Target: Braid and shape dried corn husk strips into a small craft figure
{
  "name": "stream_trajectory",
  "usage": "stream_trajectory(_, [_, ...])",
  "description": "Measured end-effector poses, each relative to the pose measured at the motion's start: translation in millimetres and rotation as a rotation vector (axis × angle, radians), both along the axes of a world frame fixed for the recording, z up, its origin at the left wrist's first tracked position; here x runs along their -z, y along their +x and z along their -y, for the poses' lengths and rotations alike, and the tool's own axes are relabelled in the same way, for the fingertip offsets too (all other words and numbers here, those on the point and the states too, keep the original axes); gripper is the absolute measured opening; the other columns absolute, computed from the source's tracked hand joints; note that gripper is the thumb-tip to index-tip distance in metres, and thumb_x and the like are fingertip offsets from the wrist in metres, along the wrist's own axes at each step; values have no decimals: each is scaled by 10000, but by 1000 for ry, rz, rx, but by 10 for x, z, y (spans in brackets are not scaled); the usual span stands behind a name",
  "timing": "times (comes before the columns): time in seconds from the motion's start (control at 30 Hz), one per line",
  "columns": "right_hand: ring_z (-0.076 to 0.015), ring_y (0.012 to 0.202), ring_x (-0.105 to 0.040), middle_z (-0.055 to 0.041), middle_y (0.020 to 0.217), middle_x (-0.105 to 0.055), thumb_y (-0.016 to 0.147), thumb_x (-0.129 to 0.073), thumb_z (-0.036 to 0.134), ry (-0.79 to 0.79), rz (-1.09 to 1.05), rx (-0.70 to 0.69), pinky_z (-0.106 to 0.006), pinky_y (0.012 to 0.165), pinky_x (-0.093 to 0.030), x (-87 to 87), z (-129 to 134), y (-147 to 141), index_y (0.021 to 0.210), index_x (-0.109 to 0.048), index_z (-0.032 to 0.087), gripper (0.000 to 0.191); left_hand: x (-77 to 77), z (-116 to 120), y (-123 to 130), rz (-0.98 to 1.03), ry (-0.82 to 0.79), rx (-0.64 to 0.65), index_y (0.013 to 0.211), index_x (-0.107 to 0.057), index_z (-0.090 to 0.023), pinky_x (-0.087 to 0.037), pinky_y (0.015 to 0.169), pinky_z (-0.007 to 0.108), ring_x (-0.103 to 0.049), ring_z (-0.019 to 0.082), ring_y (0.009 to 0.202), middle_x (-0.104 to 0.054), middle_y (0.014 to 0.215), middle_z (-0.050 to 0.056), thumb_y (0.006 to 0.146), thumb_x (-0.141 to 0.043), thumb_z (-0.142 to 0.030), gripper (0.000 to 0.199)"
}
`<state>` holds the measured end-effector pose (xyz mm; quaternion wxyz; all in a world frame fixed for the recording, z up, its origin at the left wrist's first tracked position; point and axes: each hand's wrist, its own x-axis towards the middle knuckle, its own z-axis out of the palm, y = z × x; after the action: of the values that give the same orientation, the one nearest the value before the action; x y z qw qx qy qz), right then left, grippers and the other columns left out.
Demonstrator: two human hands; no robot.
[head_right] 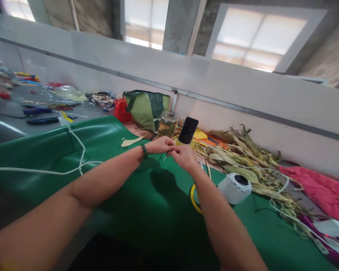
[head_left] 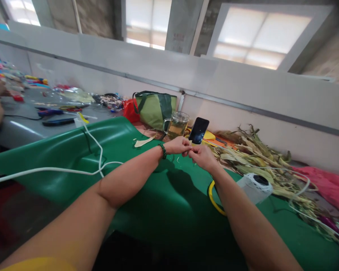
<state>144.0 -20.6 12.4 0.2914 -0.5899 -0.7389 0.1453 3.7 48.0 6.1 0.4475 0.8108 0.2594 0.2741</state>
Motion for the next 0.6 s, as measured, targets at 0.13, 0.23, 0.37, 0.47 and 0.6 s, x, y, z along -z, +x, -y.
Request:
stream_trajectory(0.13, [-105,408,-424,34,417,-466,700,-458,265,-31,-32,-11,-225,429,-312,13,-22,-3,655,-696,147,269,22,-17,-4,68,-138,22,555,-585,-86,-339,467,162,-467,42,418,-545,435,-22,753,-651,-241,261])
stream_trajectory(0.23, [-88,400,-401,36,434,-475,720,-468,283,-29,-49,-106,-216,410,-291,25,-40,47,599,-629,152,240,4,-48,-57,82,-285,36,577,-587,-89,-338,469,171,-474,44,427,-554,450,-20,721,-701,-295,277])
stream_trajectory(0.37, [-87,412,-451,22,485,-543,762,-523,401,-137,-98,-218,-206,412,-342,23,-76,180,602,-565,169,285,-60,-89,-152,34,-462,90,654,-621,-95,-381,522,193,-509,59,470,-574,479,-13,715,-710,-387,312])
stream_trajectory(0.47, [-101,425,-499,-8,514,-580,813,-473,531,-200,-168,-126,-222,446,-407,-9,-116,307,630,-564,170,415,-90,-80,-174,33,-420,137,719,-648,-97,-387,557,201,-536,66,521,-603,530,-6,701,-724,-405,317])
stream_trajectory(0.6, [-115,470,-513,-20,531,-573,866,-343,608,-26,-86,-35,-236,490,-405,-48,-133,386,613,-536,177,536,-80,-17,-137,-37,-269,149,748,-668,-92,-374,550,205,-532,69,518,-609,542,-4,671,-750,-397,325])
